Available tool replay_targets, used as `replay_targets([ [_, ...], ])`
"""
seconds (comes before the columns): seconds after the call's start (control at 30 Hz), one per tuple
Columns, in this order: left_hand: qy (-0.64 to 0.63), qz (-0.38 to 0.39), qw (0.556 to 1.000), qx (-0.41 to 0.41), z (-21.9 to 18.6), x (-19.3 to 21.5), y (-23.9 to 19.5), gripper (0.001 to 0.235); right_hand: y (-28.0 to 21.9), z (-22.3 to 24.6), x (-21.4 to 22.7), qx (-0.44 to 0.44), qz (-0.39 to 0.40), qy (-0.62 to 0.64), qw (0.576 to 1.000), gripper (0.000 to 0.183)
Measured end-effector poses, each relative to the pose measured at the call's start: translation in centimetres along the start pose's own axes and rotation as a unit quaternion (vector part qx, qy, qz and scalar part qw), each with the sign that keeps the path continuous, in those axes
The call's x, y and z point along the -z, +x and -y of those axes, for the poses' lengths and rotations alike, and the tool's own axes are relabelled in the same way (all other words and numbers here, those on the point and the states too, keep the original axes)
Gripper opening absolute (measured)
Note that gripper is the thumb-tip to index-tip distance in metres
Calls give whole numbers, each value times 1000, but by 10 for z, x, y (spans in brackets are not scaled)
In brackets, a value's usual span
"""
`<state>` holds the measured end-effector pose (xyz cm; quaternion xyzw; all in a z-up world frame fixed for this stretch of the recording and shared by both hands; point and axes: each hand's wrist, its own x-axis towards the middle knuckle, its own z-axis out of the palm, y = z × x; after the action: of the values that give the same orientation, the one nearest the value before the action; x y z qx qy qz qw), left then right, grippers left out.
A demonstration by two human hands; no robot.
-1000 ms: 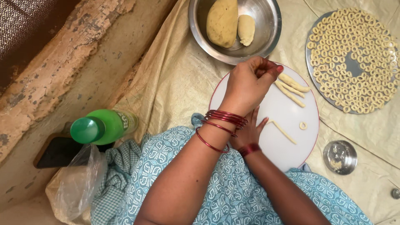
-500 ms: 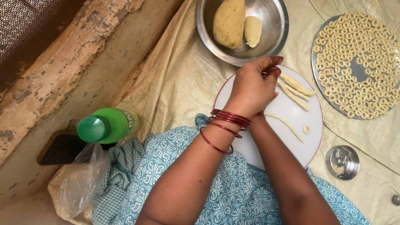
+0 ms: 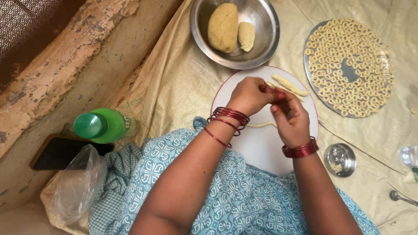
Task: The person rolls small pieces of dough into thin ropes on a white board, then joins the ends to form small rings. The finished rings are placed onto a nearby metal tray.
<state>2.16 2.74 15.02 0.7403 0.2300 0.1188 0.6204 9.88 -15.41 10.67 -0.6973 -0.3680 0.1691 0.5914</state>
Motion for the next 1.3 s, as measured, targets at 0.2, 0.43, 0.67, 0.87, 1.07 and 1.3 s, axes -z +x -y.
replay_targets([
  [0.2, -5, 83, 995, 58, 29, -20, 5, 49, -16, -21, -14, -32, -98, 47, 994, 28],
  [0.43, 331, 9, 943, 17, 57, -29, 1, 29, -5, -69, -9, -93, -124, -91, 984, 17],
  [0.67, 461, 79, 880, -87, 120, -48, 0, 17, 7, -79, -3, -6, -194, -295, 936, 10],
  [0.87, 546, 93, 822, -131, 147, -57, 2, 21, 10, -69, 3, -40, -114, -257, 959, 15],
  [1.07, 429, 90, 898, -43, 141, -52, 3, 17, 6, -48, -3, 75, 79, -384, 917, 32],
  [1.3, 136, 138, 957, 217, 120, -38, 23, 31, 5, -44, -8, -125, 137, -325, 927, 27],
])
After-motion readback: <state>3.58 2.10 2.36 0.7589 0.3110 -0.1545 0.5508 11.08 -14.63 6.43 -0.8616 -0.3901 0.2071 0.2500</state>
